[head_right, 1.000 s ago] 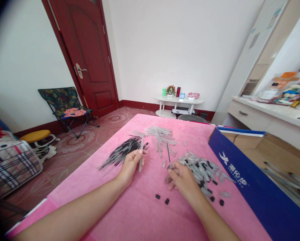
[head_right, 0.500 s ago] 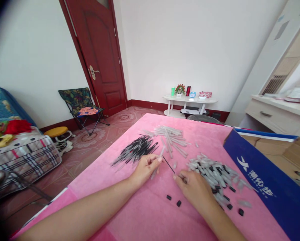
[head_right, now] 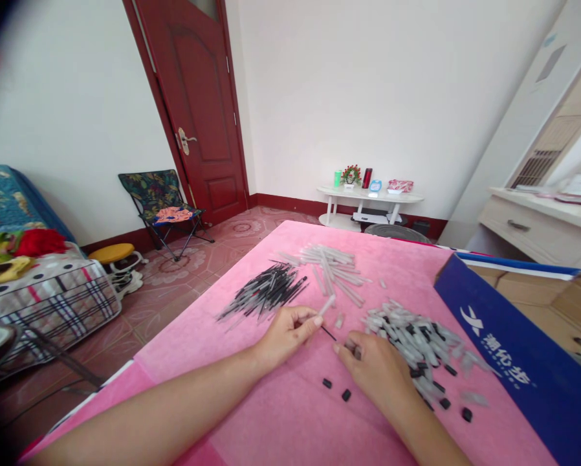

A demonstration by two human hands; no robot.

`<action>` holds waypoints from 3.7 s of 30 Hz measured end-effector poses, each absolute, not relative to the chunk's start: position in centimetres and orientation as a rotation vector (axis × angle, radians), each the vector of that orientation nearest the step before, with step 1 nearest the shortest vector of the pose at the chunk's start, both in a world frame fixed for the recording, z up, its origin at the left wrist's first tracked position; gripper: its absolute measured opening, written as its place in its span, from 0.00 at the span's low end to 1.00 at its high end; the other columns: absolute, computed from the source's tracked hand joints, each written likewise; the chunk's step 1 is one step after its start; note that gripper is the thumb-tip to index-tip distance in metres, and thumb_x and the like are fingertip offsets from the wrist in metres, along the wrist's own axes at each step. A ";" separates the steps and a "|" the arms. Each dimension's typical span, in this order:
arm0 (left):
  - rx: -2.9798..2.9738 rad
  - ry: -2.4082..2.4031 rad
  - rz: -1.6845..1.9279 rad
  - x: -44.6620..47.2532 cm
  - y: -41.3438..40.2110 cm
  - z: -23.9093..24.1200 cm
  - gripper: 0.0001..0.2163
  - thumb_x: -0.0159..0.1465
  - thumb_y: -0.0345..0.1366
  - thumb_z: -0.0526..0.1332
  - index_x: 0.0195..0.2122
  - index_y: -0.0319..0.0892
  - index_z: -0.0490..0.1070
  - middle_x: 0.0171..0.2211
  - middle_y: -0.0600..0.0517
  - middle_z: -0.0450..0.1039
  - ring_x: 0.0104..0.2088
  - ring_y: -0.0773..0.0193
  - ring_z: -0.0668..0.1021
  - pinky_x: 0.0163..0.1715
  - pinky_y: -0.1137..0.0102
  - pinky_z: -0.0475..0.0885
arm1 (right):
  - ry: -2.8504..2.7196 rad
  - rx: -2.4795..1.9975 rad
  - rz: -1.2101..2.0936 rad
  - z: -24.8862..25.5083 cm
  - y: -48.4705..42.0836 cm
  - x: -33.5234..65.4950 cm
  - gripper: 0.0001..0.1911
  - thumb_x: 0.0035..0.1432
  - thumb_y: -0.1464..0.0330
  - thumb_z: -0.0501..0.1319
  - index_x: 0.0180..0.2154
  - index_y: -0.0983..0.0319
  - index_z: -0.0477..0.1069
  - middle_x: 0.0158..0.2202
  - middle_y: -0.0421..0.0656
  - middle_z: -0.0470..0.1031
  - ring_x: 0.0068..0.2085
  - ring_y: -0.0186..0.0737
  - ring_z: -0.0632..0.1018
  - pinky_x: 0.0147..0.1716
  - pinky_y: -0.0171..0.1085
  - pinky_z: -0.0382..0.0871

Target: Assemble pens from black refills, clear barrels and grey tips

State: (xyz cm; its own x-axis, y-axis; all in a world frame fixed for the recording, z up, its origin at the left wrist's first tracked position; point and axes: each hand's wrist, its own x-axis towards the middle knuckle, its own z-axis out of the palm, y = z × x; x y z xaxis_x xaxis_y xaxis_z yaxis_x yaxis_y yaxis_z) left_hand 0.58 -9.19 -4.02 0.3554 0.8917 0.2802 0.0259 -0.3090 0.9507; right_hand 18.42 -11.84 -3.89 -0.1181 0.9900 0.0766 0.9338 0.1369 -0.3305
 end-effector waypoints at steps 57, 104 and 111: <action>1.164 0.796 0.922 0.1 -7.8 -3.2 0.21 0.50 0.45 0.62 0.41 0.35 0.70 0.32 0.45 0.73 0.26 0.66 0.75 0.23 0.73 0.68 | -1.807 -1.549 0.743 0.7 -9.4 17.0 0.14 0.48 0.65 0.54 0.20 0.65 0.72 0.21 0.41 0.73 0.26 0.37 0.72 0.24 0.31 0.59; 0.330 0.380 1.396 -1.6 -5.7 -1.7 0.03 0.56 0.24 0.57 0.29 0.32 0.70 0.30 0.47 0.76 0.35 0.64 0.78 0.39 0.74 0.73 | -2.176 -1.567 0.575 2.9 -11.2 17.8 0.07 0.45 0.64 0.59 0.26 0.61 0.70 0.23 0.40 0.72 0.25 0.34 0.71 0.24 0.31 0.59; 0.404 0.374 1.358 -1.4 -5.9 -2.2 0.01 0.55 0.25 0.59 0.29 0.33 0.70 0.30 0.47 0.75 0.35 0.62 0.78 0.39 0.73 0.73 | -2.555 -1.696 0.499 1.1 -13.5 15.2 0.05 0.32 0.72 0.64 0.20 0.59 0.72 0.20 0.37 0.72 0.23 0.32 0.70 0.20 0.30 0.49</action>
State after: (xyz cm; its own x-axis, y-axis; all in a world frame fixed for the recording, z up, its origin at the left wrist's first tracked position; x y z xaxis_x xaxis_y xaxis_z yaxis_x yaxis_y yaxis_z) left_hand -1.45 -5.94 -2.20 0.1727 0.9846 -0.0252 -0.8586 0.1631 0.4860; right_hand 15.20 -13.50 1.07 -0.4033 0.9032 -0.1468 0.8920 0.3524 -0.2831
